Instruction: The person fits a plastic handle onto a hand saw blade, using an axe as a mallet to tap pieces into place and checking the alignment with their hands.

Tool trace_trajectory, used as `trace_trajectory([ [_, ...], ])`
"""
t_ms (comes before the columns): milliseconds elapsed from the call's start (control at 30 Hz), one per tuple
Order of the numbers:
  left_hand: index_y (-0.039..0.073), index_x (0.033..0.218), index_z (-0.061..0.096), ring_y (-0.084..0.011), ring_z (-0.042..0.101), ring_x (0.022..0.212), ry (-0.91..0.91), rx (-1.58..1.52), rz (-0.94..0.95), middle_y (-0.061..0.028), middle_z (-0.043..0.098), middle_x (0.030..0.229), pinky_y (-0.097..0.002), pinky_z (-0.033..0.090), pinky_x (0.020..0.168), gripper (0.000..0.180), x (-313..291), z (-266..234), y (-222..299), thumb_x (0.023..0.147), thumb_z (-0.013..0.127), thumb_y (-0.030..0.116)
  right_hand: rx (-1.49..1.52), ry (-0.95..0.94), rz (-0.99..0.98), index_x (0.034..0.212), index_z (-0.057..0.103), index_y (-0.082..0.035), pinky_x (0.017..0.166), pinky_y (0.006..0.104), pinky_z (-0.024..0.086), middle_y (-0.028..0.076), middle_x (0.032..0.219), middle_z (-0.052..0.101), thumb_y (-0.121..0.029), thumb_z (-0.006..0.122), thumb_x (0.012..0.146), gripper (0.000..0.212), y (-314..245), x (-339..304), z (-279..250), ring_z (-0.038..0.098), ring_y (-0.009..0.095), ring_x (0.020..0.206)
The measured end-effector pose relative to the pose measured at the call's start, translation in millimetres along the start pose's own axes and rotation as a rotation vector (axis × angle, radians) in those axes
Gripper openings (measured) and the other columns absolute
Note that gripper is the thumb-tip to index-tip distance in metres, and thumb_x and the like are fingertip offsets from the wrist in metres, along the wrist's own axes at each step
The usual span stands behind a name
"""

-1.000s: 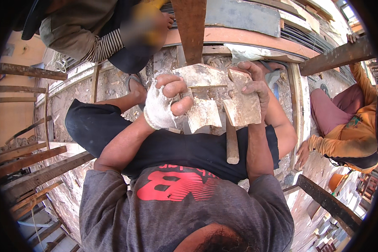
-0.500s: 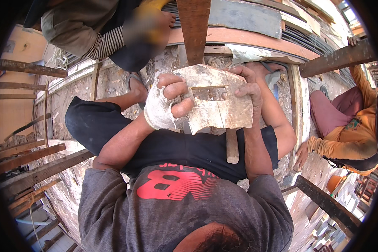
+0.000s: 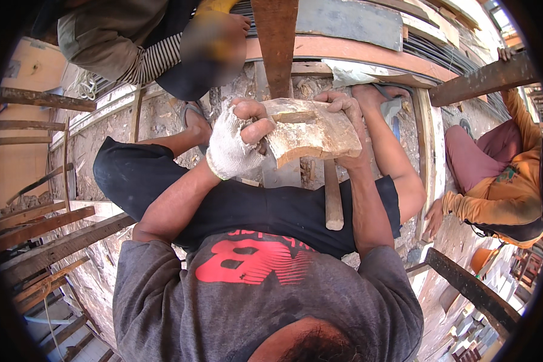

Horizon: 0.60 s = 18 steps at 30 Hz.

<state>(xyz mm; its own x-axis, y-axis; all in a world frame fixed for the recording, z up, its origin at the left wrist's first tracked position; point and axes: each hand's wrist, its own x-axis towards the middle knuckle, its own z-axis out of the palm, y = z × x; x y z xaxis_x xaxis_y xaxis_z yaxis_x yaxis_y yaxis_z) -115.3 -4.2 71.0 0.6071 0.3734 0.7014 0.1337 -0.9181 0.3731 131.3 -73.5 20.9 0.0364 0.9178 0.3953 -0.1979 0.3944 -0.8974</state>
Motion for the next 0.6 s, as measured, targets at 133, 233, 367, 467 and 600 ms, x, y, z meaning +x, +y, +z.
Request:
trace_trajectory([
  [133,0.009,0.110,0.059,-0.0355,0.061,0.086,0.009,-0.012,-0.148,-0.0146,0.059,0.097,-0.0455,0.049,0.074,0.052,-7.0,4.9,-4.8,0.063,0.078,0.004,-0.049,-0.059,0.065,0.124,0.048,-0.002,0.100,0.0361,0.049,0.014,0.125,0.055,-0.012,0.073,0.088,0.045,8.2,0.8,-7.8,0.056,0.021,0.117],
  [233,0.005,0.114,0.058,-0.0366,0.062,0.084,-0.075,-0.126,-0.539,-0.0178,0.061,0.093,-0.0451,0.049,0.075,0.037,-6.6,6.3,-3.0,0.083,0.075,0.017,0.083,-0.082,0.382,0.136,0.043,0.002,0.092,0.0356,0.055,0.014,0.120,0.059,-0.013,0.065,0.096,0.048,1.9,0.0,-3.1,0.062,0.020,0.107],
  [367,0.004,0.120,0.058,-0.0139,0.059,0.090,-0.112,-0.535,-1.033,-0.0069,0.063,0.098,-0.0311,0.050,0.077,0.037,-9.3,13.3,-19.4,0.101,0.060,0.035,0.153,-0.149,0.589,0.138,0.041,0.004,0.076,0.0341,0.062,0.016,0.111,0.066,-0.016,0.067,0.096,0.054,11.8,-1.1,-6.5,0.071,0.024,0.092],
  [467,0.000,0.130,0.054,-0.0176,0.066,0.099,-0.069,-0.934,-1.269,-0.0101,0.067,0.110,-0.0304,0.056,0.082,0.044,-11.6,12.5,-20.0,0.097,0.068,0.026,0.195,-0.137,0.642,0.137,0.042,0.005,0.071,0.0332,0.062,0.016,0.107,0.067,-0.018,0.066,0.096,0.052,17.2,-2.9,-2.5,0.071,0.023,0.086],
  [600,-0.004,0.140,0.045,-0.0236,0.069,0.105,-0.073,-1.144,-1.304,-0.0158,0.068,0.120,-0.0333,0.059,0.086,0.068,-10.1,9.9,-16.2,0.084,0.079,0.011,0.358,-0.155,0.637,0.142,0.038,0.004,0.070,0.0329,0.062,0.016,0.114,0.064,-0.016,0.065,0.097,0.056,30.6,-4.1,-6.4,0.069,0.022,0.094],
])
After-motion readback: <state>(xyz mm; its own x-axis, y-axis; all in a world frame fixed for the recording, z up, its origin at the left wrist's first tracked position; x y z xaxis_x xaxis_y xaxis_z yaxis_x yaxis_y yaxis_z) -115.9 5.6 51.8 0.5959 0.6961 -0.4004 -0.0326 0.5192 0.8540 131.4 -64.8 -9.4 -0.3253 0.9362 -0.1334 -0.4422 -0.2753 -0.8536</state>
